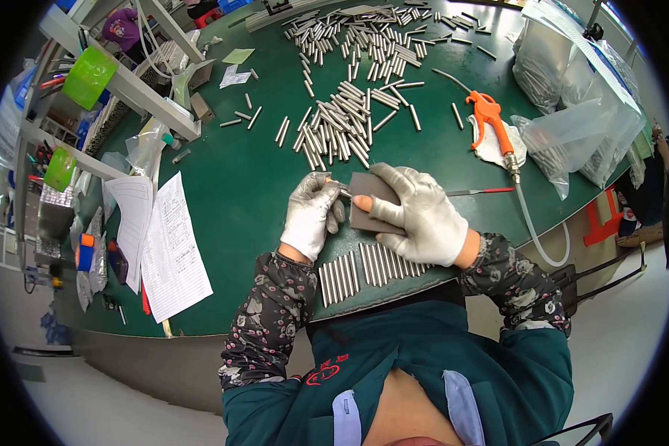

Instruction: Sorting and aligning small cylindrical metal rods on a workbench for packaging.

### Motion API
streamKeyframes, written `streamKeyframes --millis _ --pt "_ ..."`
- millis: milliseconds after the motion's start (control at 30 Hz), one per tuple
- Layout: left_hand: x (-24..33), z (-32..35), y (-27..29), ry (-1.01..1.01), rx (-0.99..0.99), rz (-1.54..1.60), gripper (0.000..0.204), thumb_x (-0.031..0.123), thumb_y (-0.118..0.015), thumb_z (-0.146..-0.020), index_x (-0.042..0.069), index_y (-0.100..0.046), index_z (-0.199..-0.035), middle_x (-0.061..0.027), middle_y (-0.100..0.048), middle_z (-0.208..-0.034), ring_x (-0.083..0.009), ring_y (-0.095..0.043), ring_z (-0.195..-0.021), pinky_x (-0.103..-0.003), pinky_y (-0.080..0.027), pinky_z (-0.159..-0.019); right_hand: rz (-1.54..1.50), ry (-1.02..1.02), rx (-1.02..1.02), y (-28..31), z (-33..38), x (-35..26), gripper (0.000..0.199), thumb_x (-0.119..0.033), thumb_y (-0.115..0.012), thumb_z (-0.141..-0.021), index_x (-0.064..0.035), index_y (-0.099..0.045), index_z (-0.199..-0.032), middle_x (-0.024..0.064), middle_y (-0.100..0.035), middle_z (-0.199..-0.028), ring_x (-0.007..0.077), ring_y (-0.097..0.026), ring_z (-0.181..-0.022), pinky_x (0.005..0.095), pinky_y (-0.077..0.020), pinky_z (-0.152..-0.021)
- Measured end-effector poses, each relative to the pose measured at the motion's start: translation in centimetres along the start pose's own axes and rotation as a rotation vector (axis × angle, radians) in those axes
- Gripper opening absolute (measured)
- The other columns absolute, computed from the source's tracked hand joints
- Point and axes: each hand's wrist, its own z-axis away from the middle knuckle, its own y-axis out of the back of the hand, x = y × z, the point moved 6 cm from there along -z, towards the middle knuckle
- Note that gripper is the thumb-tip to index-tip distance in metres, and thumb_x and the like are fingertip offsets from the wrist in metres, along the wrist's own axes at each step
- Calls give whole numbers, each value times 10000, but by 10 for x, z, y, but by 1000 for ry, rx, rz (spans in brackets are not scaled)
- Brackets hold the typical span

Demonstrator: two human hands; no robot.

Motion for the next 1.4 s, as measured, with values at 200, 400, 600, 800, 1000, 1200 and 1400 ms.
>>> streamKeyframes --millis 200,400,600,800,1000,1200,1400 --pt "-3 -2 0 -40 -9 3 65 93 -517 -903 32 -512 -925 -105 -627 -781 -102 -493 -425 -191 -362 -333 274 -363 89 18 5 36 467 -228 -635 -687 -159 -604 -1149 223 -470 -1190 341 -483 -1040 414 -397 -887" --pt "-2 -4 0 -45 -84 -11 112 96 -534 -898 16 -507 -971 -77 -593 -638 -99 -510 -421 -172 -378 -343 118 -165 133 17 1 15 508 -240 -658 -667 -153 -591 -1163 242 -452 -1213 359 -488 -1055 435 -412 -882" --pt "2 0 -2 -42 -91 -6 132 108 -539 -900 14 -501 -985 -80 -601 -655 -102 -518 -430 -180 -392 -354 201 -368 107 19 0 34 545 -197 -675 -619 -126 -595 -1153 250 -454 -1227 380 -474 -1087 446 -395 -919" --pt "-1 3 -6 -50 -122 -26 112 123 -533 -907 26 -516 -961 -107 -639 -844 -97 -551 -497 -178 -413 -379 295 -359 -44 19 3 28 477 -222 -647 -669 -156 -603 -1139 239 -473 -1183 355 -495 -1052 429 -417 -880" --pt "21 12 -8 -116 -146 -175 114 119 -547 -897 26 -530 -962 -78 -643 -847 -73 -548 -527 -162 -387 -393 666 -440 62 44 23 57 537 -351 -681 -671 -143 -580 -1155 195 -439 -1266 347 -402 -1194 471 -299 -1000" --pt "46 48 -24 -371 -249 -807 88 79 -632 -797 13 -575 -807 -49 -582 -856 -102 -527 -718 -215 -429 -623 592 -404 243 72 45 27 542 -271 -714 -624 -109 -588 -1125 155 -496 -1226 343 -436 -1169 453 -316 -973" --pt "20 66 -30 -360 -183 -1115 210 204 -654 -677 23 -569 -615 -105 -593 -796 -298 -565 -770 -368 -472 -696 520 -391 185 67 64 17 462 -186 -693 -633 -85 -604 -1075 135 -512 -1195 310 -465 -1127 423 -341 -950"
